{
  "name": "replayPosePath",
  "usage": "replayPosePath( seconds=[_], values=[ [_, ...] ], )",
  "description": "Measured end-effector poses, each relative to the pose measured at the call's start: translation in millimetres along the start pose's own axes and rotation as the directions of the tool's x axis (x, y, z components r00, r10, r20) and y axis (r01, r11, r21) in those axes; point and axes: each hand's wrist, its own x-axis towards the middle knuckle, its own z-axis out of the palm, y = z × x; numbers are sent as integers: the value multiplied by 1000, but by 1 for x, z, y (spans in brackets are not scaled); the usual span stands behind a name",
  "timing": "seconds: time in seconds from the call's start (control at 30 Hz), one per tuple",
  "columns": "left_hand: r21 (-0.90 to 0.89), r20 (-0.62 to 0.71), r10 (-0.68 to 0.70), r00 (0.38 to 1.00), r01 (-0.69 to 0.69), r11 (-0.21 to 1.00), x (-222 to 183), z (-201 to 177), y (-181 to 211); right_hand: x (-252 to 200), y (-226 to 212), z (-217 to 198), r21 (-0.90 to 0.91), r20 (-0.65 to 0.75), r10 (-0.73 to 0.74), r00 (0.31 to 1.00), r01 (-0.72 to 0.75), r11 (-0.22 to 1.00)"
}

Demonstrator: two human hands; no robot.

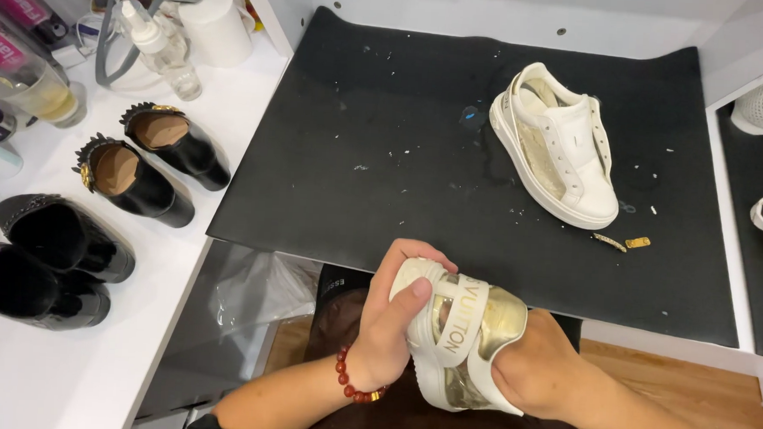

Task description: Inspecting white sneakers and removing their insoles and small accessories.

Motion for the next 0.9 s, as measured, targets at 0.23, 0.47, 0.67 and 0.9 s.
replayPosePath(
  seconds=[0.23, 0.47, 0.67, 0.9],
  values=[
    [385, 149, 175, 973, -220, 896, -15, 0, -4, -2, -2, 5, 300, 8, 74, 997, -73, 951],
    [421, 432, 433, 791, -602, 679, -10, -16, -6, -50, 15, 60, 592, -104, 242, 965, -135, 795],
    [430, 443, 407, 799, -588, 685, -27, -20, -23, -69, 6, 84, 866, 137, 524, 841, -358, 349],
    [440, 447, 377, 811, -566, 697, -37, -23, -34, -81, 2, 100, 891, 304, 524, 796, -432, 140]
  ],
)
